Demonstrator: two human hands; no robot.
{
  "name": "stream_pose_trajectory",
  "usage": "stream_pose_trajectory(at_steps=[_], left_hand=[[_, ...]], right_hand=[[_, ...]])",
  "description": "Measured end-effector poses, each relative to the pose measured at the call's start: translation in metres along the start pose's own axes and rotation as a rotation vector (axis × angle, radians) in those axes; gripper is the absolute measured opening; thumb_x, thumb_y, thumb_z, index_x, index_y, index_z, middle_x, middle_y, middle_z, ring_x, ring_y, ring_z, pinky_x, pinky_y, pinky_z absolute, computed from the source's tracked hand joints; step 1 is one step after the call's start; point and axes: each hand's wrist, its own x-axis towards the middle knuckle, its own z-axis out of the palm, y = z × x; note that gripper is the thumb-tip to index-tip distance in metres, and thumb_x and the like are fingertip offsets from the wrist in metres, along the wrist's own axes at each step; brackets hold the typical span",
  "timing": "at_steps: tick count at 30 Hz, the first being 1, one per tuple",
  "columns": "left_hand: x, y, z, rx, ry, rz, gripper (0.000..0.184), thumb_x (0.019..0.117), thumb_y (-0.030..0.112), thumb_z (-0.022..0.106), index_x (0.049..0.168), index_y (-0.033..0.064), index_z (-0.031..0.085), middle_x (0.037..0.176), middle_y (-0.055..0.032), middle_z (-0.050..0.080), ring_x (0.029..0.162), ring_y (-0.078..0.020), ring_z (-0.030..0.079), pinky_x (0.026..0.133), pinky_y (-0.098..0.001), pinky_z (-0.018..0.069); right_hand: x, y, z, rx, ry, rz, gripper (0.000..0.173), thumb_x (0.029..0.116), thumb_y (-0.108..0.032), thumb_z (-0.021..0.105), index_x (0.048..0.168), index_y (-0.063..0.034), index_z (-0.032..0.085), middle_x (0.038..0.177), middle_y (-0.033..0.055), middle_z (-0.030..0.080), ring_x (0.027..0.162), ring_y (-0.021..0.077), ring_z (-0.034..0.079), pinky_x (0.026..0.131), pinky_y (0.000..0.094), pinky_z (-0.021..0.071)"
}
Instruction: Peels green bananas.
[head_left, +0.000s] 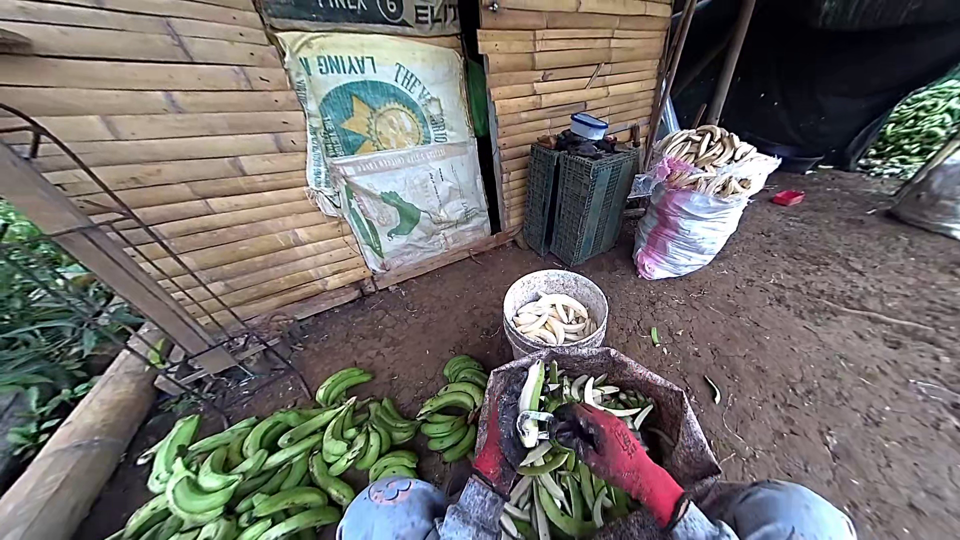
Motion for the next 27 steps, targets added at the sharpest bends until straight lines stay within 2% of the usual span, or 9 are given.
stream_pose_trajectory(at_steps=[2, 4, 7, 10, 13, 16, 19, 23, 27], left_hand=[[-0.018, -0.001, 0.008, 0.097, -0.067, -0.084, 0.034, 0.1114, 0.020, 0.032, 0.124, 0.0003, 0.056, 0.088, -0.0043, 0.066, 0.068, -0.0085, 0.062, 0.062, -0.0244, 0.0554], [-0.024, 0.003, 0.017, 0.137, -0.051, -0.147, 0.036, 0.1120, 0.024, 0.033, 0.122, 0.0003, 0.058, 0.082, -0.0046, 0.065, 0.061, -0.0096, 0.061, 0.056, -0.0251, 0.0540], [-0.008, -0.005, 0.004, -0.067, -0.010, -0.034, 0.039, 0.1122, 0.024, 0.030, 0.132, 0.0006, 0.054, 0.095, -0.0082, 0.067, 0.075, -0.0133, 0.065, 0.067, -0.0284, 0.0580], [0.007, -0.010, -0.001, -0.218, 0.013, 0.048, 0.039, 0.1125, 0.023, 0.027, 0.137, 0.0028, 0.051, 0.101, -0.0087, 0.068, 0.082, -0.0133, 0.069, 0.073, -0.0284, 0.0596], [-0.001, -0.012, -0.004, 0.238, -0.146, 0.003, 0.038, 0.1105, 0.020, 0.036, 0.136, -0.0028, 0.053, 0.108, -0.0107, 0.066, 0.089, -0.0122, 0.065, 0.082, -0.0280, 0.0560], [-0.011, -0.008, -0.002, 0.548, -0.282, -0.102, 0.041, 0.1106, 0.024, 0.039, 0.139, 0.0012, 0.056, 0.125, -0.0121, 0.067, 0.109, -0.0135, 0.065, 0.099, -0.0314, 0.0519], [-0.004, -0.019, -0.002, 0.021, -0.203, -0.200, 0.044, 0.1128, 0.029, 0.023, 0.130, 0.0027, 0.053, 0.097, -0.0089, 0.068, 0.079, -0.0152, 0.067, 0.068, -0.0299, 0.0583], [0.001, -0.012, 0.010, -0.273, 0.074, -0.021, 0.034, 0.1128, 0.025, 0.027, 0.124, 0.0035, 0.052, 0.093, -0.0063, 0.067, 0.082, -0.0134, 0.068, 0.075, -0.0296, 0.0592], [-0.005, -0.012, 0.015, -0.334, 0.059, 0.032, 0.034, 0.1128, 0.024, 0.024, 0.123, 0.0058, 0.052, 0.088, -0.0049, 0.068, 0.076, -0.0130, 0.069, 0.069, -0.0281, 0.0597]], right_hand=[[0.010, 0.008, -0.008, -0.107, 0.116, 0.157, 0.044, 0.0939, -0.014, 0.061, 0.136, -0.0015, 0.062, 0.122, 0.0228, 0.067, 0.112, 0.0388, 0.067, 0.097, 0.0562, 0.0513], [0.025, 0.018, -0.026, -0.151, 0.251, 0.260, 0.044, 0.0980, -0.017, 0.056, 0.140, -0.0027, 0.058, 0.127, 0.0215, 0.067, 0.116, 0.0374, 0.066, 0.100, 0.0559, 0.0505], [0.017, 0.014, -0.026, -0.055, 0.332, 0.126, 0.040, 0.0993, -0.027, 0.059, 0.132, -0.0053, 0.065, 0.117, 0.0143, 0.072, 0.107, 0.0280, 0.070, 0.096, 0.0495, 0.0547], [-0.011, -0.002, 0.004, -0.064, 0.140, -0.021, 0.036, 0.0971, -0.031, 0.063, 0.125, -0.0104, 0.070, 0.110, 0.0118, 0.073, 0.100, 0.0272, 0.072, 0.088, 0.0489, 0.0578], [-0.002, 0.001, 0.000, -0.209, 0.091, 0.121, 0.041, 0.0909, -0.016, 0.065, 0.130, -0.0044, 0.067, 0.119, 0.0240, 0.068, 0.110, 0.0422, 0.066, 0.093, 0.0578, 0.0521], [0.019, 0.018, -0.030, -0.254, 0.216, 0.363, 0.044, 0.0978, -0.016, 0.058, 0.141, -0.0049, 0.058, 0.128, 0.0239, 0.065, 0.116, 0.0410, 0.065, 0.098, 0.0573, 0.0506], [0.011, 0.010, -0.030, -0.192, 0.273, 0.280, 0.043, 0.0961, -0.018, 0.060, 0.136, -0.0032, 0.062, 0.122, 0.0219, 0.069, 0.110, 0.0390, 0.068, 0.095, 0.0572, 0.0525], [-0.022, -0.017, 0.011, -0.168, 0.237, 0.029, 0.037, 0.0870, -0.022, 0.070, 0.120, -0.0057, 0.073, 0.106, 0.0170, 0.073, 0.097, 0.0356, 0.072, 0.081, 0.0535, 0.0583], [-0.012, -0.020, 0.012, -0.249, 0.126, 0.156, 0.038, 0.0915, -0.020, 0.066, 0.127, -0.0070, 0.070, 0.110, 0.0226, 0.070, 0.100, 0.0413, 0.070, 0.083, 0.0560, 0.0559]])
